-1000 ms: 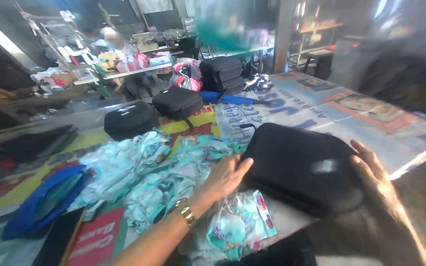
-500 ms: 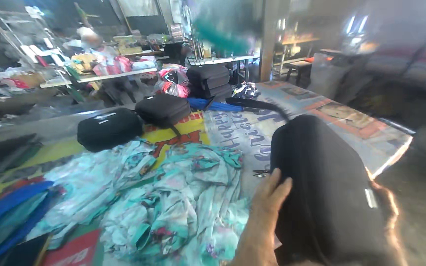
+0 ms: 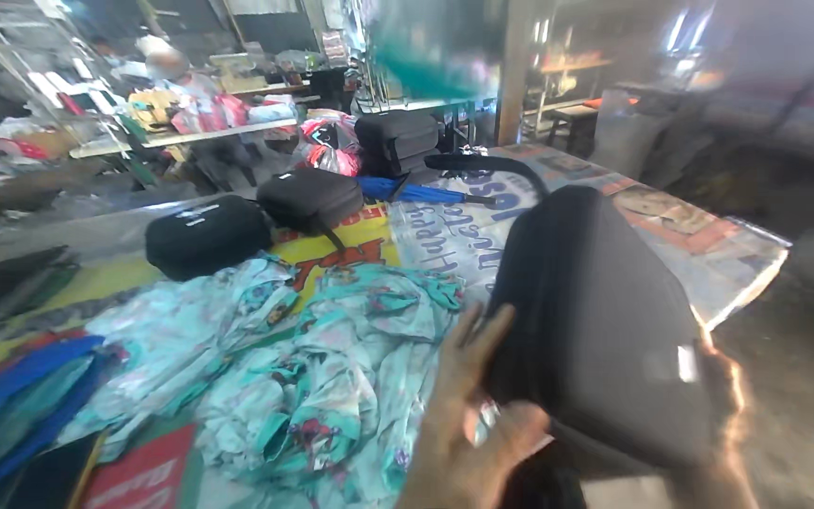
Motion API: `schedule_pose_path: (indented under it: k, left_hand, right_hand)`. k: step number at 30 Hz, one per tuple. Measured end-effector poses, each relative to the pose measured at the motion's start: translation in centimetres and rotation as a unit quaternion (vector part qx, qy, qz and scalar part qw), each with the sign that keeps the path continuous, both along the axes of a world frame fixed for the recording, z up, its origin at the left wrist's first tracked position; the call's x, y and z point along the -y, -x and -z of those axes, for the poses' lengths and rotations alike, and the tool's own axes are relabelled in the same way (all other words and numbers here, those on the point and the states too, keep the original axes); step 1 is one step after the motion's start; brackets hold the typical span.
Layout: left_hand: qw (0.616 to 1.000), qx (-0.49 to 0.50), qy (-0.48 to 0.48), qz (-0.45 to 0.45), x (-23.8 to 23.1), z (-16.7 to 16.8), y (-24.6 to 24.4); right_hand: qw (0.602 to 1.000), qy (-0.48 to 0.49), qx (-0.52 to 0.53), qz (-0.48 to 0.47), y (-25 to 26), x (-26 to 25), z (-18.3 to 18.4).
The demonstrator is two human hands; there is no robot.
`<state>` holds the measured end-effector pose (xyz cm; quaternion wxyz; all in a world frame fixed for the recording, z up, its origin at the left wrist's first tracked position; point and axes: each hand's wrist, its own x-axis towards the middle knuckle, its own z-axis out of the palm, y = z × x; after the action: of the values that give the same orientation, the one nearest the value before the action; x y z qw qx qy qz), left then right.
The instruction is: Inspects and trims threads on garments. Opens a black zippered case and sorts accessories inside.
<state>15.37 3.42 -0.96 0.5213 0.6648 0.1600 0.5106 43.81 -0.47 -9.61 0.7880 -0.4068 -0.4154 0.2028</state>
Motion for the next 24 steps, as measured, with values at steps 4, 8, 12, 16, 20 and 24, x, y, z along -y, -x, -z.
schedule_pose_path:
  k: [4,8,12,16,20,24]
  left_hand:
    - [0.976,0.028,0.188,-0.103,-2.6,0.2,1.1]
    - [0.946,0.029,0.278,-0.163,-6.4,-0.8,3.3]
    - [0.965,0.095,0.241,-0.042,-10.2,-0.6,6.4]
    - [0.966,0.123,0.194,0.118,-12.3,-0.2,8.0]
    - [0.948,0.162,0.224,0.156,-11.8,-0.3,7.7]
    - [0.954,0.172,0.185,0.163,-12.6,0.5,7.8]
  right_hand:
    - [0.991,0.002,0.070,0.114,5.1,1.0,-0.5]
    - [0.974,-0.075,0.170,0.127,9.1,3.2,-0.7]
    - [0.957,-0.134,0.258,0.016,10.9,5.1,-2.4]
    - [0.951,-0.125,0.284,-0.017,10.2,3.7,-4.6]
    - [0.951,-0.144,0.274,0.011,8.8,-0.3,-7.6]
    - [0.944,-0.152,0.291,-0.031,8.6,-2.7,-10.6]
